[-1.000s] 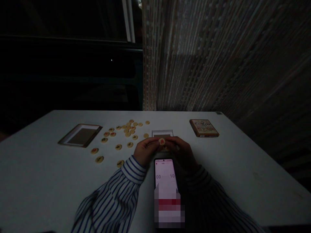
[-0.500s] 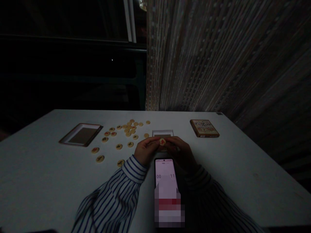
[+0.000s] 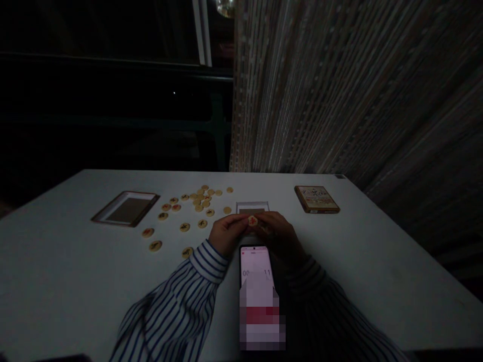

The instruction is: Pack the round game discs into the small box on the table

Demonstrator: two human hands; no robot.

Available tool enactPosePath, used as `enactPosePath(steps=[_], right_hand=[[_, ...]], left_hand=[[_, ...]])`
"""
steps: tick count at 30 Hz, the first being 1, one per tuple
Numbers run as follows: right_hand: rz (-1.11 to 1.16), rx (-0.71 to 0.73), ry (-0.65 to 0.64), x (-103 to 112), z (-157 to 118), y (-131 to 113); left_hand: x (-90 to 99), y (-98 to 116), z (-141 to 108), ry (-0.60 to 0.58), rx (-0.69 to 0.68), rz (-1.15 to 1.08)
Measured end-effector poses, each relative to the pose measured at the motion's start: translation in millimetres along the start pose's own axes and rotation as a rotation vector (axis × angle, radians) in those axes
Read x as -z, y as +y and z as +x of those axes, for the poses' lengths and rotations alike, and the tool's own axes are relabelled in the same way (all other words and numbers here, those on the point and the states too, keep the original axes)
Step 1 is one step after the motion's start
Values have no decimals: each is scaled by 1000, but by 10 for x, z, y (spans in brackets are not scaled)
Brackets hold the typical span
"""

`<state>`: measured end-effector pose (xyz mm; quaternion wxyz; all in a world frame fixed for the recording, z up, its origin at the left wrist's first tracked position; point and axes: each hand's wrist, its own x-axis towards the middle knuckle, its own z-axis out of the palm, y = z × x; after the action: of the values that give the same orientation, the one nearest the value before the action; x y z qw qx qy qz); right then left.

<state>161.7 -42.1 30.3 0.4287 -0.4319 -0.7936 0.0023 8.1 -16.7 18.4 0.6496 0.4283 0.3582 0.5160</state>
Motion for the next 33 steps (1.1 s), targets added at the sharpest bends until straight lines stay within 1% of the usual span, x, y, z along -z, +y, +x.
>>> enactPosePath(steps=[7,10,12,13,16,18,22,26,30,33], right_hand=[[-106,-6,-55,28,-7,17],[-107,-10,-35,52,1,30],[-107,-12,-5,76,6,54],[-111,-18,7,94,10,71],[-117,-66,24,171,36,133],[-110,-108,22,227,64,182],[-106,-170,-3,287,107,282],[-98,-208,10,274,88,367],[-91,-212,-57,278,50,422],[-106,-197,-125,297,38,447]], left_hand=[[2,-12,6,20,-26,58],[10,-20,24,34,-45,84],[36,-36,52,78,-82,115],[55,-46,70,120,-119,149],[124,-72,125,209,-237,340],[163,-82,152,246,-273,439],[212,-108,184,267,-283,553],[250,-181,227,275,-274,618],[269,-249,255,270,-246,653],[259,-252,243,282,-241,691]])
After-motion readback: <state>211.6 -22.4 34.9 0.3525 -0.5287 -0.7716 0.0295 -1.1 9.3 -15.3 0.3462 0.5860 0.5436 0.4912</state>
